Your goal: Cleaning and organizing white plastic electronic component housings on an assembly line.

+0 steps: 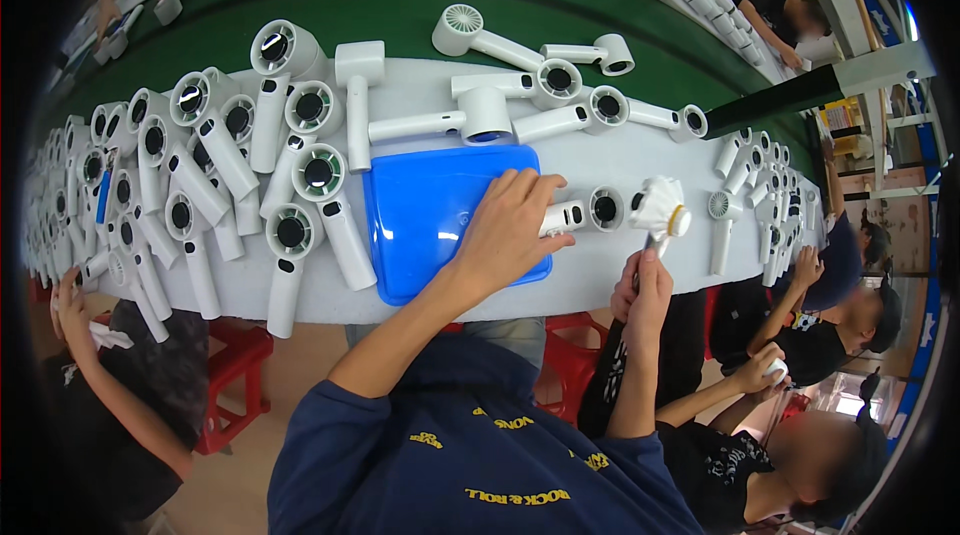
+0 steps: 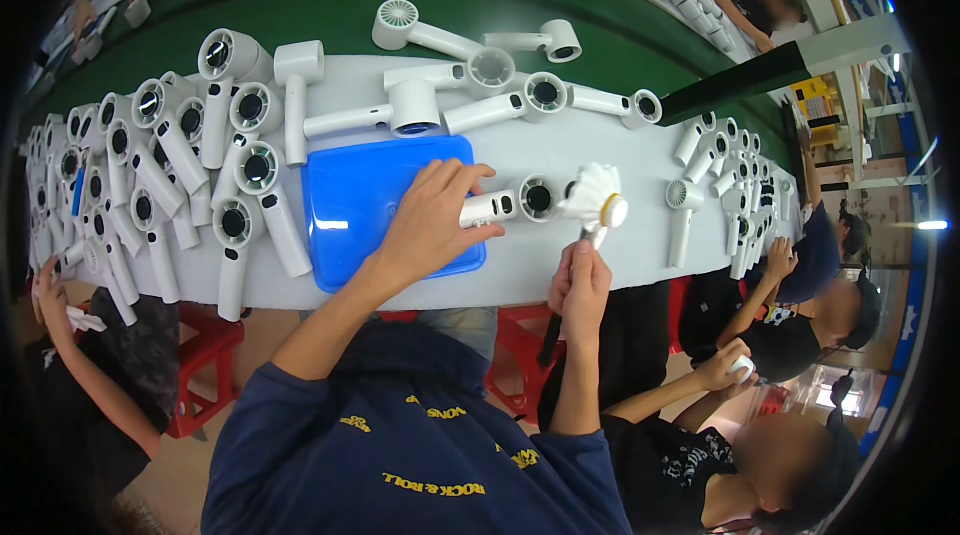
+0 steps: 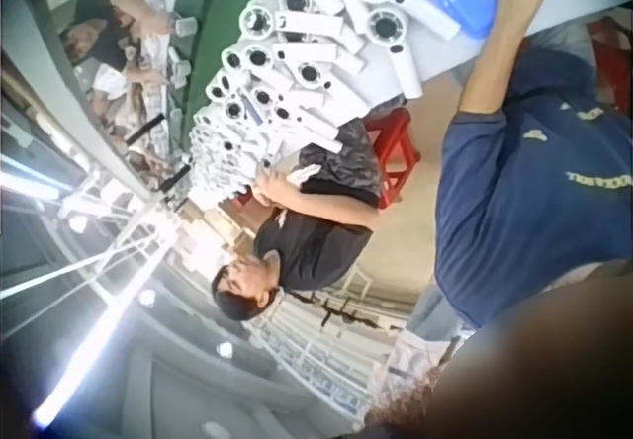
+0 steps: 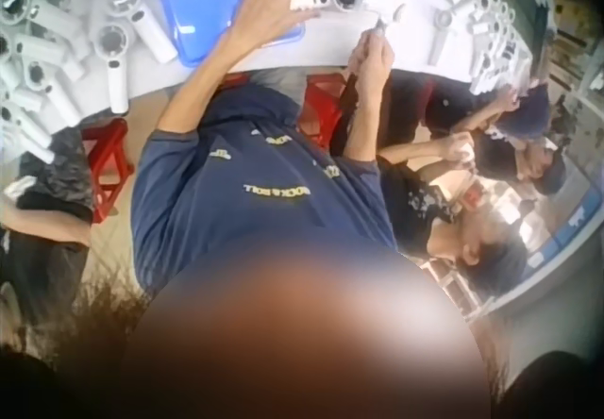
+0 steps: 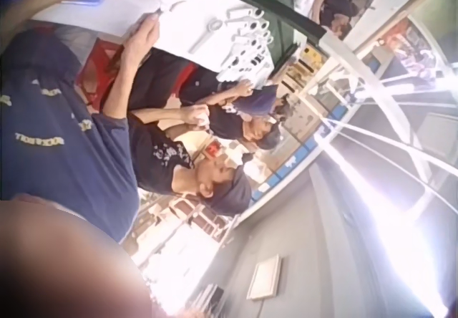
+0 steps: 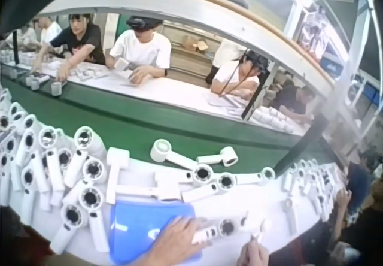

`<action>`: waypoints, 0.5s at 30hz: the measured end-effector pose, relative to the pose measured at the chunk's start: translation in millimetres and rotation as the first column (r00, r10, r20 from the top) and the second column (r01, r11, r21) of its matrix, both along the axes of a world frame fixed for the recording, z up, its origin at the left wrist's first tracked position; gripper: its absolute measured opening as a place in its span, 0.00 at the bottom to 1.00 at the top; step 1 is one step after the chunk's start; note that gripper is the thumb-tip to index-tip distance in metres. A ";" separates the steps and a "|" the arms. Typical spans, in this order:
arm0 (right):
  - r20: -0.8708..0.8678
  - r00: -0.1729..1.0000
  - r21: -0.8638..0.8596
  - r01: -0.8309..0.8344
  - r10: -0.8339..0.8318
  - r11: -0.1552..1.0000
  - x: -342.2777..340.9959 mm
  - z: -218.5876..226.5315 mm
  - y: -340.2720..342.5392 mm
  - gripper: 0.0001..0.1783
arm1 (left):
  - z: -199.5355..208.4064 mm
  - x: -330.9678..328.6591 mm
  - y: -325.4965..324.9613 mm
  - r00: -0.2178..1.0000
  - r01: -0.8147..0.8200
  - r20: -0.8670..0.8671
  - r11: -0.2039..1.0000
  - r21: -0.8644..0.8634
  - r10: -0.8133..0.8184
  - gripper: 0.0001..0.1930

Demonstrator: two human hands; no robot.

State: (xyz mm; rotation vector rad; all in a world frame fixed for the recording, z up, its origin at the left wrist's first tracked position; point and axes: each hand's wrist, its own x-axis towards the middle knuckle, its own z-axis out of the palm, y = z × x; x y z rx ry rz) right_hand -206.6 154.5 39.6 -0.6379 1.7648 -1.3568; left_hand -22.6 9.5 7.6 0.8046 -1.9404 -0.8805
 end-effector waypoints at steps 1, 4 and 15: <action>0.003 1.000 -0.002 -0.003 0.003 1.000 -1.8 -1.5 -5.3 0.25 | 1.9 1.6 -0.1 1.000 -0.003 0.003 1.000 -0.002 0.003 0.17; 0.221 0.969 -0.171 0.149 -0.109 0.974 -12.1 -6.4 -22.0 0.23 | 8.2 4.5 0.0 1.000 0.013 -0.001 0.997 0.077 -0.013 0.17; 0.460 0.888 -0.273 0.133 0.008 0.953 -36.2 -26.0 -21.6 0.24 | 21.2 11.2 -4.3 0.998 -0.033 -0.041 0.996 0.079 0.037 0.13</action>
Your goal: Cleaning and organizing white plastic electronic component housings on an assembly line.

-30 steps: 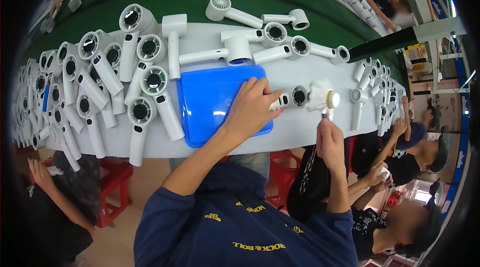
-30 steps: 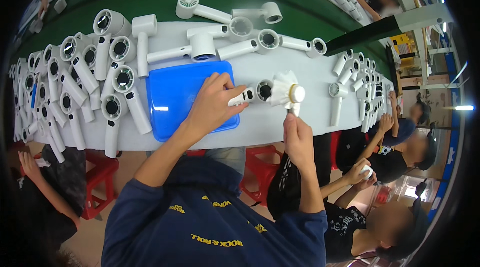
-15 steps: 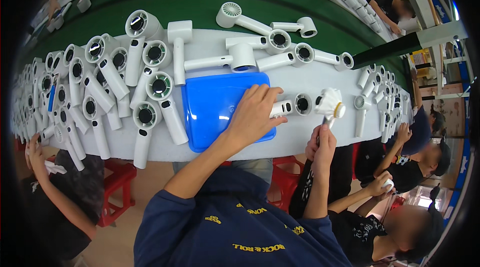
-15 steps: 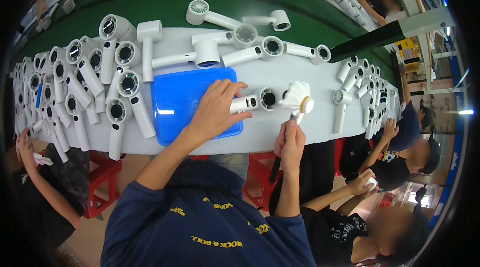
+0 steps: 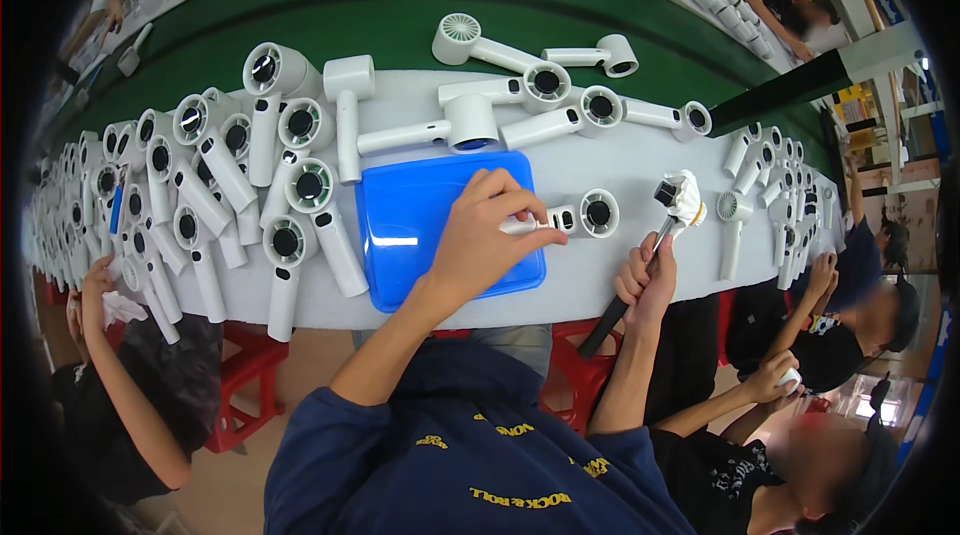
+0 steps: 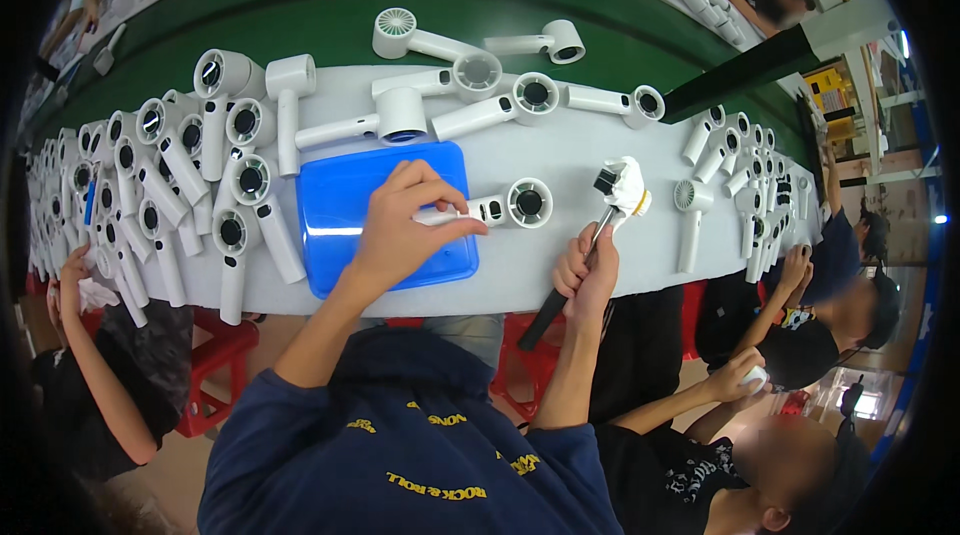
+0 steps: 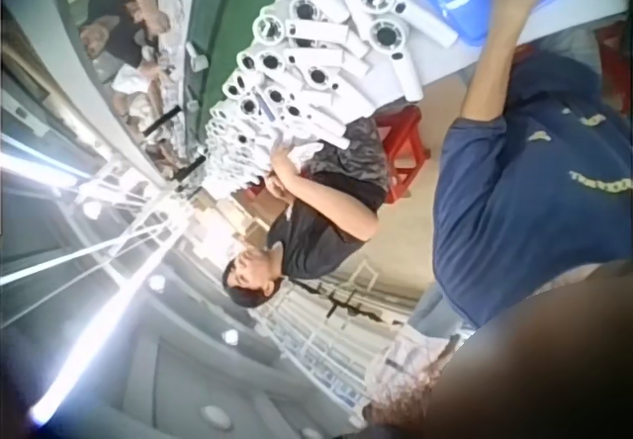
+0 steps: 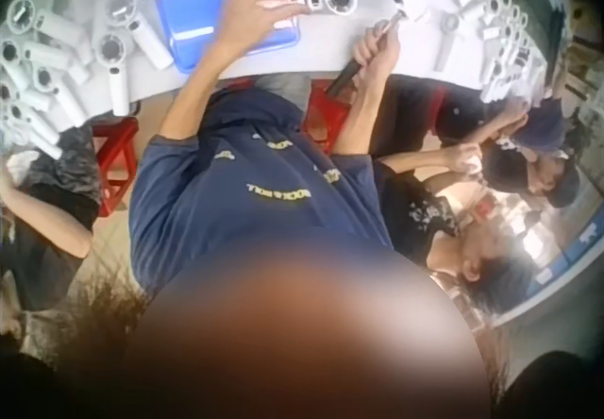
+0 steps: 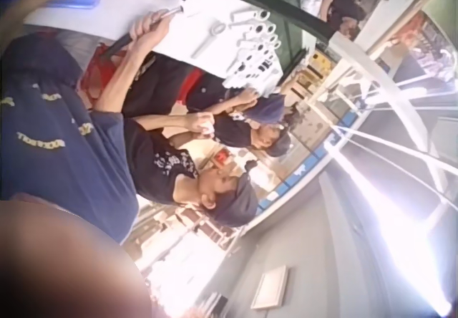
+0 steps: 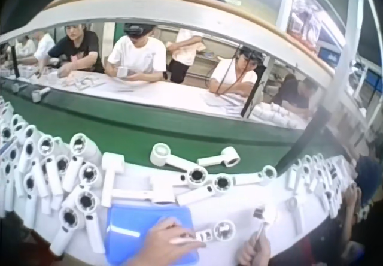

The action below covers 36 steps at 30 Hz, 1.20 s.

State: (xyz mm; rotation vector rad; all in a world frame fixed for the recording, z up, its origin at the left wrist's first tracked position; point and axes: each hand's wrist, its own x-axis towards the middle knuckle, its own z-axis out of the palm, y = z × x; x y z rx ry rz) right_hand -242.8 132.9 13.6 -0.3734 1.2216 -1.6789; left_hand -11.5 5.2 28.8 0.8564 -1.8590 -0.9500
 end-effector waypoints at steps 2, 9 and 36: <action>0.033 0.999 -0.001 -0.002 0.002 1.000 -1.4 1.1 -1.5 0.24 | 15.3 6.0 -3.5 0.999 0.020 -0.029 0.999 0.034 -0.019 0.11; 0.057 0.997 -0.005 -0.055 0.055 0.998 -3.9 -0.2 1.1 0.25 | 23.0 11.5 -9.9 0.994 0.103 -0.032 0.993 0.053 -0.101 0.08; 0.116 0.990 -0.043 -0.076 0.081 0.996 -15.6 -3.3 6.2 0.23 | 18.2 -29.5 10.0 0.953 0.104 0.295 0.988 -0.111 -0.067 0.12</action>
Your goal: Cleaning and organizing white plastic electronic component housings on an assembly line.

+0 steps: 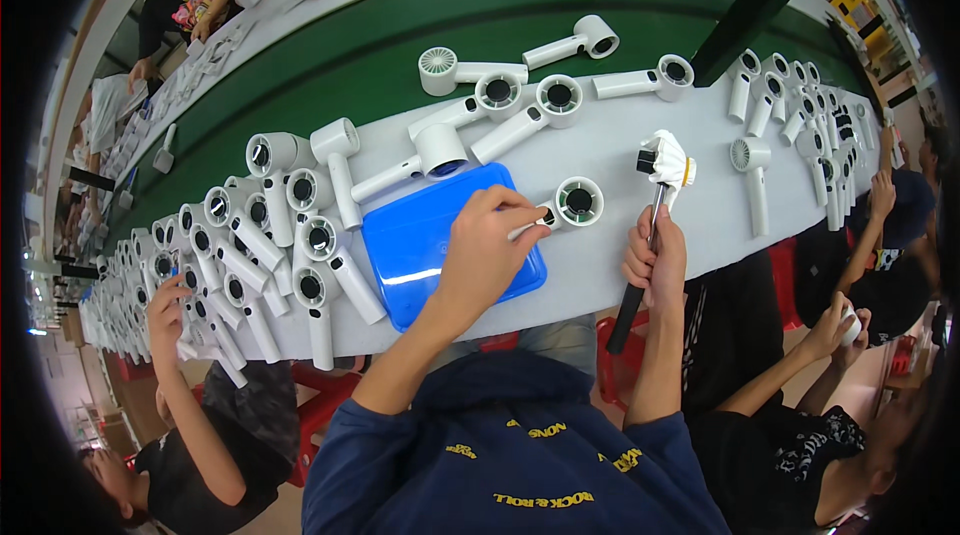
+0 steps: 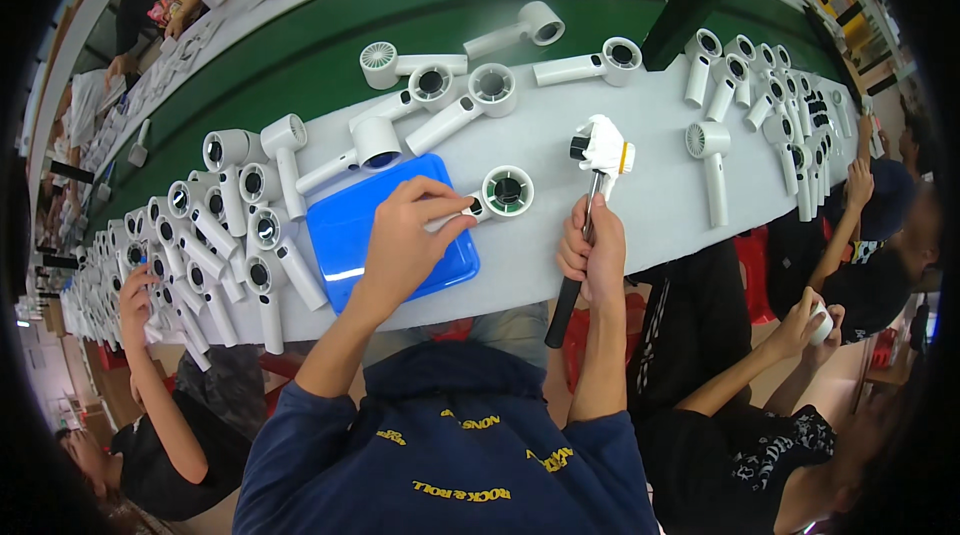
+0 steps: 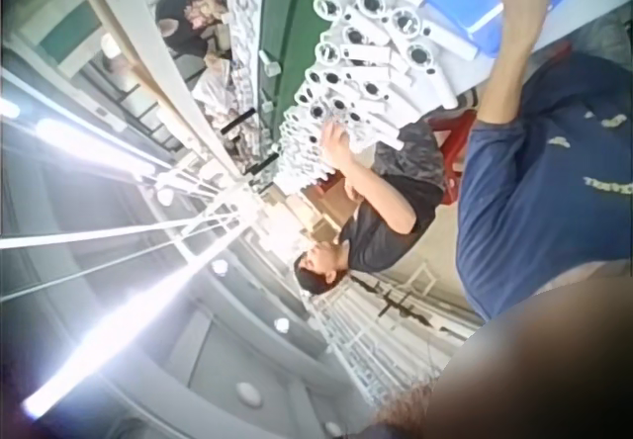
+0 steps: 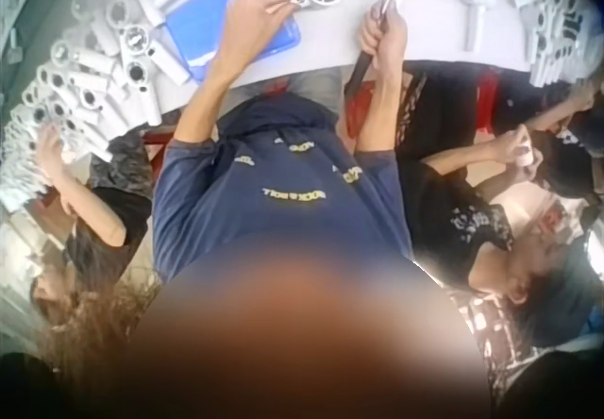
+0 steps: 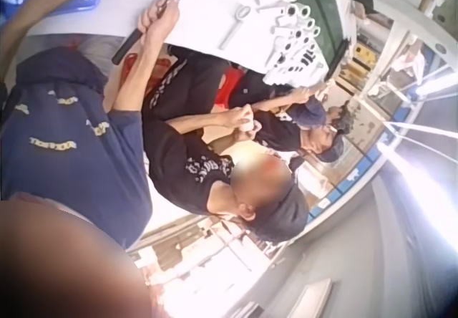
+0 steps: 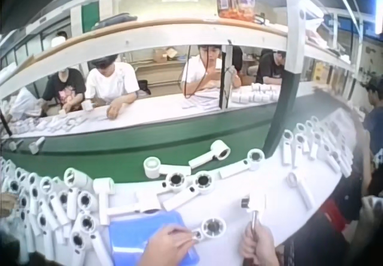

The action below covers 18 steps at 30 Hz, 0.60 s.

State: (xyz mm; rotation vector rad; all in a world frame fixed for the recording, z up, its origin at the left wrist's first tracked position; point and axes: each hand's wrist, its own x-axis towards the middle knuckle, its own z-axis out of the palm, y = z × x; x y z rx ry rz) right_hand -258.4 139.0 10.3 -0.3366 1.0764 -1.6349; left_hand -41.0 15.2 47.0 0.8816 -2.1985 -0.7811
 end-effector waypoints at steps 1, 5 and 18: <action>0.001 1.000 0.000 0.000 0.000 1.000 0.1 -0.2 0.1 0.23 | 0.4 0.2 -1.7 1.000 0.000 0.001 1.000 0.000 0.000 0.12; -0.009 1.000 0.015 0.007 -0.007 1.000 0.5 0.8 0.7 0.19 | 1.2 0.3 -0.2 1.000 -0.029 0.012 0.998 0.060 0.029 0.13; 0.014 1.000 0.009 -0.002 0.002 1.000 -1.1 1.5 0.9 0.15 | -11.3 -0.2 7.2 0.989 -0.103 -0.099 0.989 0.102 0.113 0.11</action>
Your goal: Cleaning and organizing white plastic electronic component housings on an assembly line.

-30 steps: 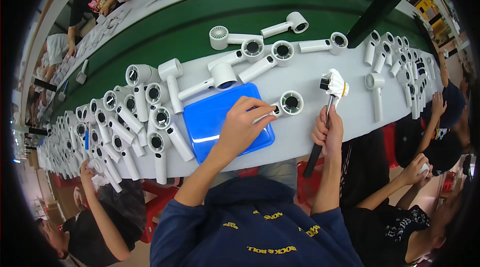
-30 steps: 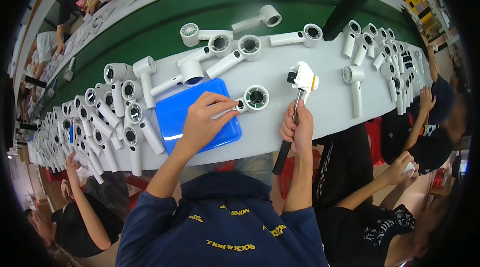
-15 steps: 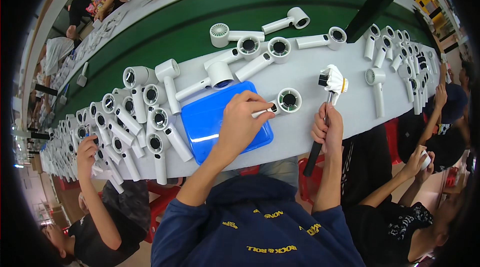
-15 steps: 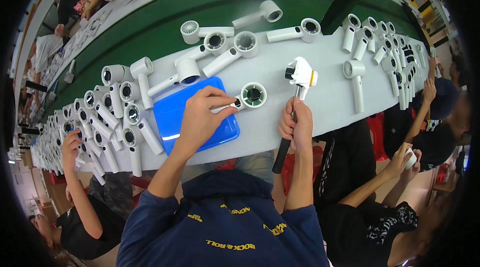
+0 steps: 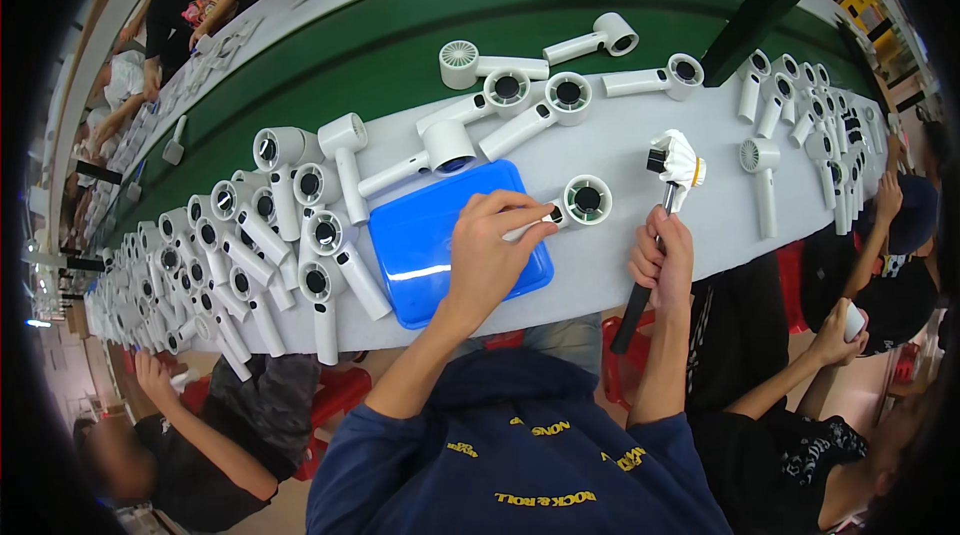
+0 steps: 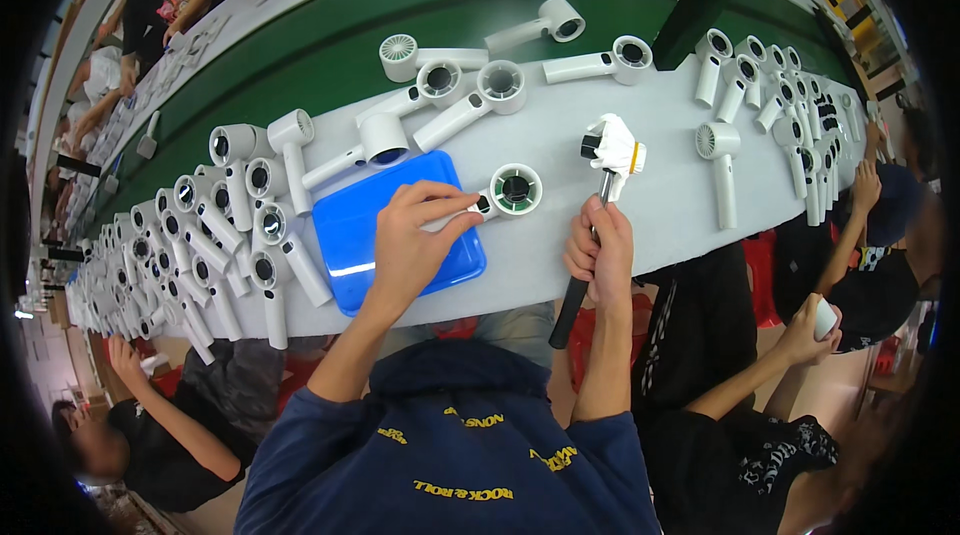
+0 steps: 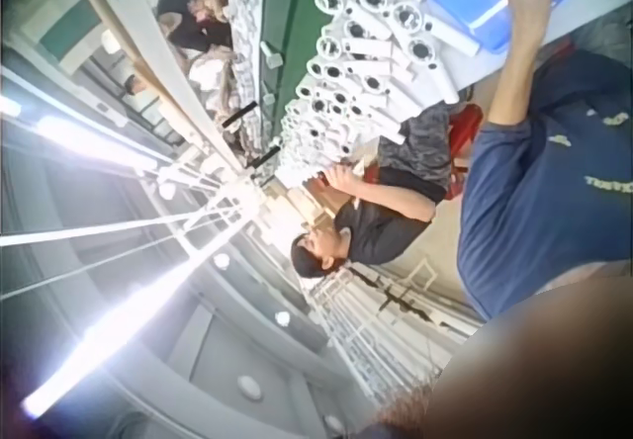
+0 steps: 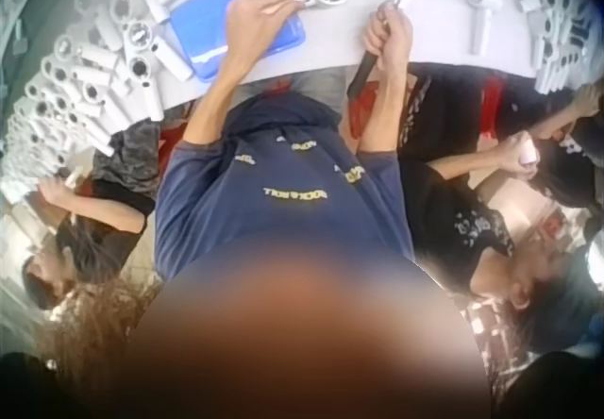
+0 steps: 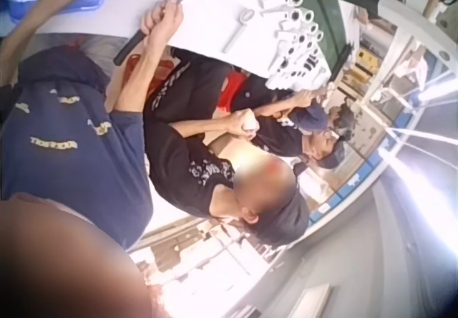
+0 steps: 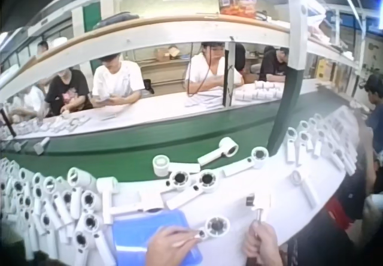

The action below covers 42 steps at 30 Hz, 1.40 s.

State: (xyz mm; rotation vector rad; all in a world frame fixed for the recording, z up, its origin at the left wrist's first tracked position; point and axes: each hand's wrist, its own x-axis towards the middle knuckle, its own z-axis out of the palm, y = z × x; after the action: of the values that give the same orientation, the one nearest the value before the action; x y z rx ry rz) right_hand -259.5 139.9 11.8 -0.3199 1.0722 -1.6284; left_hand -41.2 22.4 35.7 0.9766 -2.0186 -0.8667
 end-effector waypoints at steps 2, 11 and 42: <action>0.003 1.000 0.001 0.001 -0.001 1.000 -0.2 0.3 0.4 0.15 | 4.2 0.3 -2.0 1.000 0.007 0.027 1.000 0.002 -0.008 0.12; -0.020 1.000 0.018 0.016 -0.016 1.000 2.3 1.1 0.1 0.16 | -1.1 3.7 -1.2 0.999 0.014 0.029 0.998 0.063 -0.016 0.13; 0.046 0.999 -0.049 0.012 -0.010 0.999 -0.4 -2.5 0.0 0.15 | 5.1 7.4 -18.9 0.988 0.156 -0.053 0.954 0.257 -0.147 0.09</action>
State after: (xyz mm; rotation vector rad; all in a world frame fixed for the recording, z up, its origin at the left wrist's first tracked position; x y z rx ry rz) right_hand -259.9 140.0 9.3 -0.3087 1.0024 -1.6667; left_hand -33.8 3.5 40.8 0.9479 -2.0050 -1.2490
